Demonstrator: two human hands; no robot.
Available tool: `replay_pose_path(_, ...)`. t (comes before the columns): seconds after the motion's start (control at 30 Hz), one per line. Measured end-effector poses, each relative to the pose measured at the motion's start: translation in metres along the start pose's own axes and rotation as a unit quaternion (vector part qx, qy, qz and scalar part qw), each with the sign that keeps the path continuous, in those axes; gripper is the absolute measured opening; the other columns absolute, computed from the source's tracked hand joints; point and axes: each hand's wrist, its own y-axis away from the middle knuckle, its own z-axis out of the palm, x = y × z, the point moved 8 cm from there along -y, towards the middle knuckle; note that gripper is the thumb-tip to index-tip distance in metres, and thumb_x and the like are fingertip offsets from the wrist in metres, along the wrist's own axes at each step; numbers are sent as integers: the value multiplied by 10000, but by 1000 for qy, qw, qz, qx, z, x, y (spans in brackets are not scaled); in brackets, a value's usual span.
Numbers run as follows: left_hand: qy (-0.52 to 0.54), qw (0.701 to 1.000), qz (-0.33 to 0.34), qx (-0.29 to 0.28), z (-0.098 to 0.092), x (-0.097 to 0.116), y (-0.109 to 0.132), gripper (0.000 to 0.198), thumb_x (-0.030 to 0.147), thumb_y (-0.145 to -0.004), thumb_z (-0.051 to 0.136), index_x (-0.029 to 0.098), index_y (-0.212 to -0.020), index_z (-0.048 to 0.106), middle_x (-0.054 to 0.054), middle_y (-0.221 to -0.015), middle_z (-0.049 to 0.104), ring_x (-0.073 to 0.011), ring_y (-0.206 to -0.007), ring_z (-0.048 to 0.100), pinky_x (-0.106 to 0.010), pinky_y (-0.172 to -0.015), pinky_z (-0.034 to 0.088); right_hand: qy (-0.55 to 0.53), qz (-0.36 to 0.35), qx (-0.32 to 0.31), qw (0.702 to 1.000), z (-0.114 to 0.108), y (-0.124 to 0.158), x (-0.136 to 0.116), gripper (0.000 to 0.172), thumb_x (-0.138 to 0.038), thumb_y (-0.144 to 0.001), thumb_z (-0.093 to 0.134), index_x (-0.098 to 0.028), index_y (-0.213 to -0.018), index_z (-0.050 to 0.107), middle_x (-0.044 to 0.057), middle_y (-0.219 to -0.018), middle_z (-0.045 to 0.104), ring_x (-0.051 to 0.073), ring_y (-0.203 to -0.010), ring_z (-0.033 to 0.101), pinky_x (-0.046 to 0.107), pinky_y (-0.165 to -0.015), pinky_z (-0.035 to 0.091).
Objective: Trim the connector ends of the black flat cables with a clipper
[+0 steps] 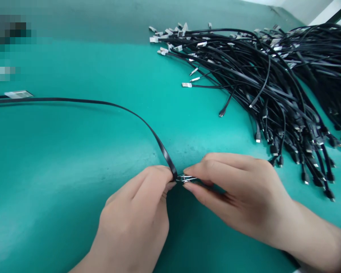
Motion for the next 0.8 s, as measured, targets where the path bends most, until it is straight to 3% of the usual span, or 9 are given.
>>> replay_pose_path(0.23,8,1000,6,6,0,-1,0,254,77,-964,492,253,-841,627,30,-651,709,-167,-535,681,-254,-536,509,13,1,3,1000,1,1,0,180,-222,-1054,611,-172,-894,679,15,-824,709,134,-736,658,277,-631,442)
replay_pose_path(0.47,11,1000,-5,-4,3,-4,0,250,72,-958,491,258,-855,622,35,-651,703,-172,-539,671,-261,-542,506,-1,-2,11,1000,2,2,-1,141,-210,-1050,613,-178,-936,690,32,-831,725,152,-740,675,296,-629,464)
replay_pose_path(0.53,34,999,-20,-6,3,-9,1,208,103,-964,521,268,-913,638,45,-729,748,-167,-602,712,-256,-565,519,-12,21,56,998,-7,2,1,77,-206,-1028,646,-200,-969,694,20,-809,717,149,-700,656,297,-611,467)
replay_pose_path(0.67,148,983,-108,-31,10,-28,4,142,197,-984,612,331,-996,658,113,-835,787,-110,-716,764,-190,-559,520,-37,91,220,971,-34,6,15,53,-189,-979,695,-238,-989,677,-9,-726,634,138,-585,542,308,-557,432)
replay_pose_path(0.73,203,967,-150,-45,15,-36,5,121,227,-993,624,339,-1002,669,120,-831,784,-93,-728,767,-167,-584,540,-59,86,229,968,-34,5,19,65,-179,-970,692,-231,-1006,677,-13,-723,597,134,-590,519,304,-553,418)
replay_pose_path(0.8,244,954,-170,-46,17,-39,5,120,230,-993,625,333,-1022,682,109,-844,786,-90,-732,768,-162,-640,572,-80,63,191,976,-26,-1,20,54,-165,-959,694,-209,-990,686,-22,-719,567,123,-603,510,287,-556,412)
